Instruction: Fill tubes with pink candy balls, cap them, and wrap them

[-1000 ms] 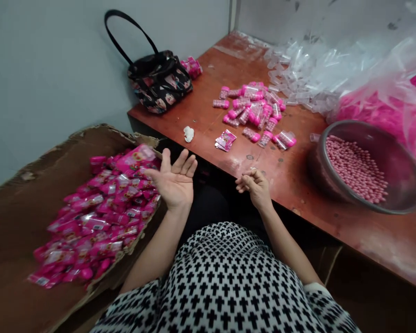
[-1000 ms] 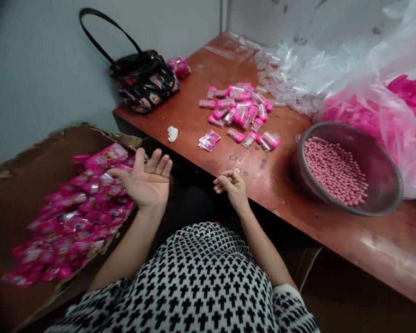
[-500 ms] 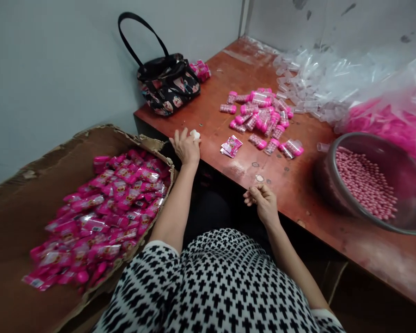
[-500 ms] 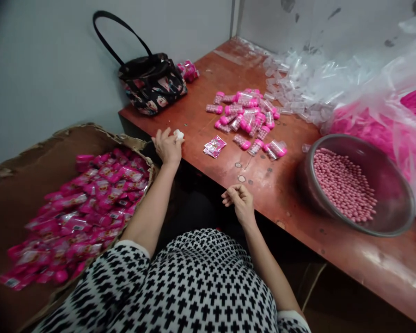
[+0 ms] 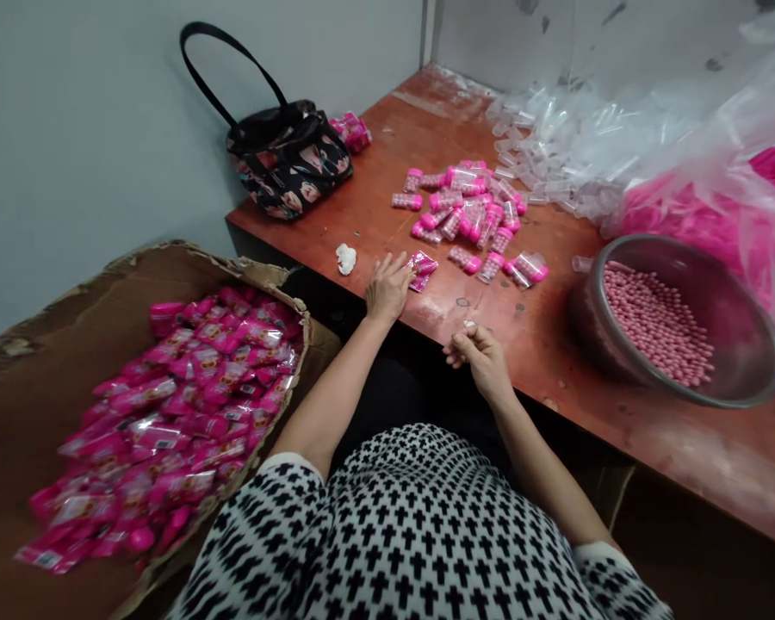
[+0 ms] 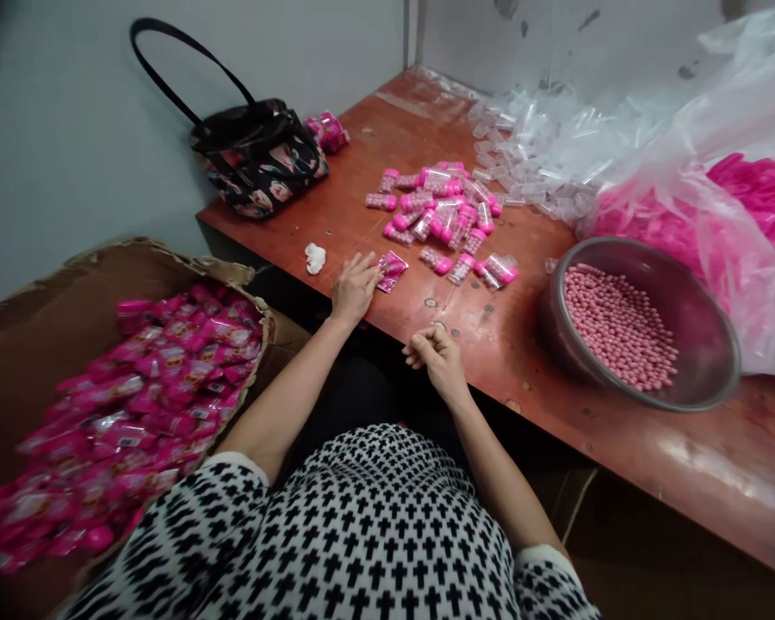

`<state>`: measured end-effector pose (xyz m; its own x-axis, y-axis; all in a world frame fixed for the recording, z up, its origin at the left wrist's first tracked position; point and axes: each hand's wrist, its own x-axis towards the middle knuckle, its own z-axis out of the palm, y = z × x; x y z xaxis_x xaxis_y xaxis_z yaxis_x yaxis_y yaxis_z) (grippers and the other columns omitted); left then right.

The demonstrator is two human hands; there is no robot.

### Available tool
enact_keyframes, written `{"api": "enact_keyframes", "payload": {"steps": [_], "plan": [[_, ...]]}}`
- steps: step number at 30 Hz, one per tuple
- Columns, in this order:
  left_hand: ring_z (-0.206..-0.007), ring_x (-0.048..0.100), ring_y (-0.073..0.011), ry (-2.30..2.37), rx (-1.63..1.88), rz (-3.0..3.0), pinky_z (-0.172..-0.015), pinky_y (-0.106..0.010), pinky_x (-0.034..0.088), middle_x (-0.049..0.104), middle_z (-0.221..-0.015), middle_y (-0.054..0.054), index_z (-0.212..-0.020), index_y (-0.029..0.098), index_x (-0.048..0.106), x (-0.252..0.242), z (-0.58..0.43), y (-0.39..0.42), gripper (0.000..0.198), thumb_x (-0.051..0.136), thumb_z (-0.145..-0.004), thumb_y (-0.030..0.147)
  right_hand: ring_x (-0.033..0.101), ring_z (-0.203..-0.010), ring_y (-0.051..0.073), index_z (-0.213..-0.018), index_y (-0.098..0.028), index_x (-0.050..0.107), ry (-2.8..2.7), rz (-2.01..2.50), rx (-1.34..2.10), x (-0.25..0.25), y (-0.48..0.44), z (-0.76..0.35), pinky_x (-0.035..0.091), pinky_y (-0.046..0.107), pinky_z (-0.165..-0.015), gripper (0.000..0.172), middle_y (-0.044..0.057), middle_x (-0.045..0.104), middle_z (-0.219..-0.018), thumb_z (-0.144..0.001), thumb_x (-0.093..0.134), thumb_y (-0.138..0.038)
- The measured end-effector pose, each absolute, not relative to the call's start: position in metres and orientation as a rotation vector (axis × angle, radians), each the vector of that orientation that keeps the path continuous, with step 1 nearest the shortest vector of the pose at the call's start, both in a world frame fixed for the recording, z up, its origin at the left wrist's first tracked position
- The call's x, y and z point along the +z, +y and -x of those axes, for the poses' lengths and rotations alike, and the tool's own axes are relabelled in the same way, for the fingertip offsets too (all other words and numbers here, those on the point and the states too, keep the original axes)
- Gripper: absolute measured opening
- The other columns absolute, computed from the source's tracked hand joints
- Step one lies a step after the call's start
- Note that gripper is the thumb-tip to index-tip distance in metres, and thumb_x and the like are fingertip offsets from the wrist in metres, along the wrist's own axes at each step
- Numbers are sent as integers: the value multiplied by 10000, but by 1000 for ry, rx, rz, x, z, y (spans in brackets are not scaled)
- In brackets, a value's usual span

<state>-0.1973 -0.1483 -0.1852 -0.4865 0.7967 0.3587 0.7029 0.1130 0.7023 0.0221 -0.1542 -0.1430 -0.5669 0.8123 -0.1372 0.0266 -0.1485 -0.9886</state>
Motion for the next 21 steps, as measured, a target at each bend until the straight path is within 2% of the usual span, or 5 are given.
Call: {"api": "enact_keyframes", "payload": {"steps": [5, 11, 16, 18, 21], "plan": [[-1291, 426, -226, 2082, 1582, -1450, -1107, -421, 269, 552, -1314, -61, -1042, 239, 683, -165, 162, -170, 247, 550, -837, 276, 618, -707, 101, -1007, -237, 508, -1451, 896, 1660, -139, -118, 13, 498, 213, -569, 391, 0, 639, -947, -715, 674, -438], [-1031, 618, -229, 1660, 1752, -849, -947, -384, 461, 675, -1096, -69, -1025, 219, 692, -147, 125, -205, 364, 699, -707, 396, 509, -507, 71, -1000, -210, 498, -1580, 794, 1726, -137, -100, 24, 417, 186, -498, 393, -85, 556, -613, -689, 702, -337], [-704, 651, -168, 1258, 1518, -444, -694, -317, 553, 692, -745, -71, -775, 120, 719, -152, 127, -214, 388, 765, -594, 461, 511, -513, 91, -1010, -181, 551, -2062, 688, 1829, -130, -88, 7, 408, 209, -506, 374, -68, 560, -594, -702, 697, -334], [-661, 642, -145, 1224, 1496, -393, -648, -276, 551, 688, -718, -70, -735, 112, 717, -155, 127, -213, 357, 794, -564, 416, 549, -571, 124, -988, -167, 585, -2322, 728, 1632, -124, -77, 9, 434, 242, -543, 325, -25, 599, -645, -750, 656, -377], [-613, 633, -126, 1222, 1536, -267, -591, -241, 542, 684, -687, -69, -699, 100, 709, -159, 124, -212, 322, 818, -534, 354, 603, -826, 225, -1019, -134, 603, -2591, 975, 874, -114, -54, 28, 475, 346, -711, 358, 105, 656, -910, -824, 569, -433]]}}
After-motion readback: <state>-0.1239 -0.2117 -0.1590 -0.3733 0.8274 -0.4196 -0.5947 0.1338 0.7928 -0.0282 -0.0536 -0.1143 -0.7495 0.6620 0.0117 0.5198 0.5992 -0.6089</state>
